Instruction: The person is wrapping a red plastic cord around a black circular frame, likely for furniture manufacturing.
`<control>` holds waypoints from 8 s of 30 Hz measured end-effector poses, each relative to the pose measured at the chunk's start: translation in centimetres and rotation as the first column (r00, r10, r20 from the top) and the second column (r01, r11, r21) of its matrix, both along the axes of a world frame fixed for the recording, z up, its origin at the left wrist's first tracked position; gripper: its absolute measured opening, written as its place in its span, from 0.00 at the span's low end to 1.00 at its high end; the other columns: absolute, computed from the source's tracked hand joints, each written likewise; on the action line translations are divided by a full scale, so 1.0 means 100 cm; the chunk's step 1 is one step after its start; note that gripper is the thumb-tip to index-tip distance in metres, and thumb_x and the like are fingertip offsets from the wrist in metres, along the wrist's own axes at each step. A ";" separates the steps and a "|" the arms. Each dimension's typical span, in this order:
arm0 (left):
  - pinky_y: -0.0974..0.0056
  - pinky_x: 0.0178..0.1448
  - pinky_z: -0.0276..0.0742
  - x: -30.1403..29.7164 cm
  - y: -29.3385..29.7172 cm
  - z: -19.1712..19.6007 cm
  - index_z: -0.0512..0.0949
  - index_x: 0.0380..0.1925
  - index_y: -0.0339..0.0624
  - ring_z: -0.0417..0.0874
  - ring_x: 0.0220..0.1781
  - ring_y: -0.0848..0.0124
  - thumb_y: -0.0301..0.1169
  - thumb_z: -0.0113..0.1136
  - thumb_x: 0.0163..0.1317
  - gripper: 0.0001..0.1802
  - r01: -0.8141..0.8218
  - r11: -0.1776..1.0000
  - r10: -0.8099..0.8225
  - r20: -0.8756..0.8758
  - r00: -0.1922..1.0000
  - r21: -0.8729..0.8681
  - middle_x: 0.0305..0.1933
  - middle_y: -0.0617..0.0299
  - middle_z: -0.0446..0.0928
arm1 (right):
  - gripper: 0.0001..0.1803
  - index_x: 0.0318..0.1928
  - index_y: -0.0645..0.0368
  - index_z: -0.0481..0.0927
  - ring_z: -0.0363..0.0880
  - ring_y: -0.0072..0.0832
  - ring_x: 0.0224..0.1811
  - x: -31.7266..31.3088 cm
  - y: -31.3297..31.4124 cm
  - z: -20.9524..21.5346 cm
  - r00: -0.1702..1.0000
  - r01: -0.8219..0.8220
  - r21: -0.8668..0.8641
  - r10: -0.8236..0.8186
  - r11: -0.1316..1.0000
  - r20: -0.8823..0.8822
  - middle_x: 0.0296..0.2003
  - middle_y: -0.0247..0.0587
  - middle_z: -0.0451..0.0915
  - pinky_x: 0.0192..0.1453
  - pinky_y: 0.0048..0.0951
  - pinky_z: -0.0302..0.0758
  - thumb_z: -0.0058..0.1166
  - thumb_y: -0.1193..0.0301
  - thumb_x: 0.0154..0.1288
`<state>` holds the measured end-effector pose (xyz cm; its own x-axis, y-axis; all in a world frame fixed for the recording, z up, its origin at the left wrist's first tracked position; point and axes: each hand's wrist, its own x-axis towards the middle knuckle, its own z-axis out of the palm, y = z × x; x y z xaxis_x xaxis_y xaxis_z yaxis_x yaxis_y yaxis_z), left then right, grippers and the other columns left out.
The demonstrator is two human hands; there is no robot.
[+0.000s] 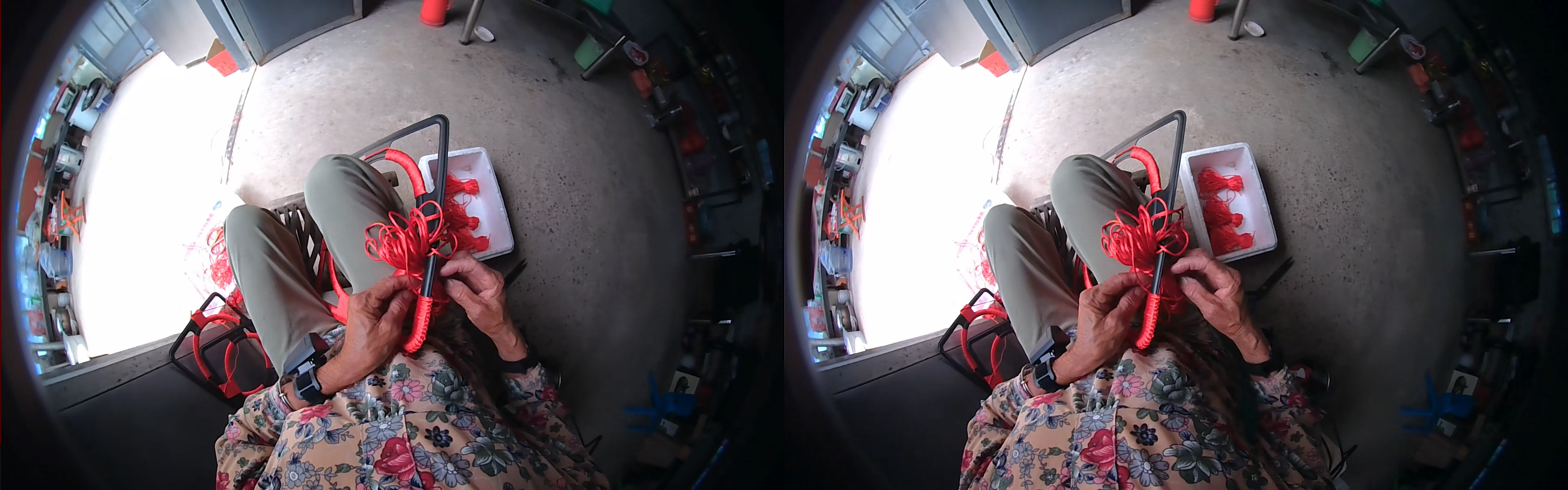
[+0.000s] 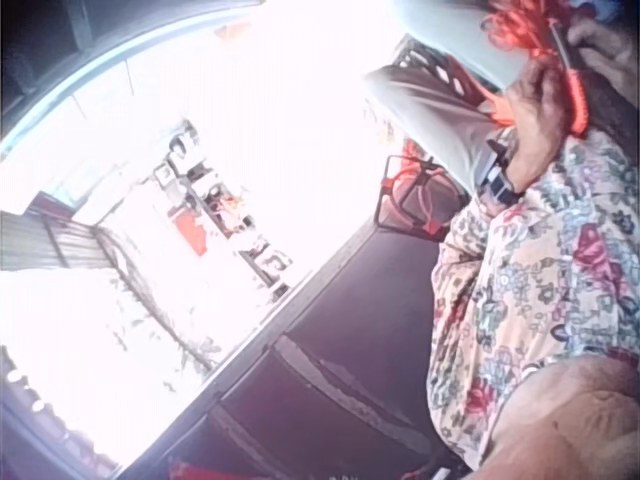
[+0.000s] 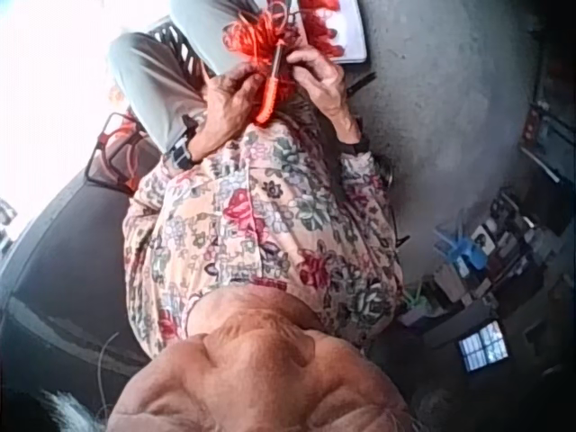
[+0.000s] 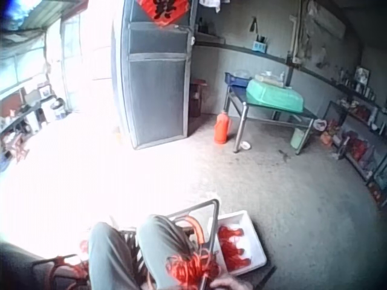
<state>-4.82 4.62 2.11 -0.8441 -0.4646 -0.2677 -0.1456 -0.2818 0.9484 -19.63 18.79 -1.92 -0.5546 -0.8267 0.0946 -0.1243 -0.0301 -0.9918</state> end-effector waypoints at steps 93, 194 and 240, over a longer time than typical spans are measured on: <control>0.66 0.38 0.77 0.028 -0.027 -0.007 0.75 0.40 0.32 0.81 0.29 0.70 0.35 0.53 0.68 0.14 0.289 0.636 -0.209 -0.201 0.957 0.715 0.33 0.59 0.79 | 0.16 0.33 0.58 0.77 0.80 0.34 0.33 0.036 -0.021 0.099 0.818 -0.555 -0.085 0.562 0.827 0.126 0.31 0.37 0.79 0.40 0.32 0.73 0.66 0.62 0.48; 0.69 0.50 0.71 0.028 -0.033 0.016 0.73 0.34 0.32 0.75 0.46 0.72 0.22 0.58 0.64 0.04 -0.500 0.715 0.347 -0.373 0.861 -0.488 0.47 0.55 0.74 | 0.11 0.32 0.61 0.79 0.76 0.34 0.35 0.031 -0.095 0.107 0.673 -0.118 0.227 0.246 0.967 -0.697 0.30 0.40 0.75 0.42 0.37 0.62 0.60 0.65 0.60; 0.69 0.41 0.77 0.025 -0.043 0.025 0.69 0.36 0.39 0.78 0.35 0.74 0.26 0.58 0.65 0.07 -0.447 0.887 0.450 -0.431 0.783 0.115 0.33 0.60 0.76 | 0.14 0.41 0.65 0.80 0.75 0.26 0.43 0.015 -0.046 0.100 0.890 -0.270 0.089 0.284 0.959 -0.356 0.38 0.38 0.73 0.47 0.27 0.71 0.59 0.67 0.59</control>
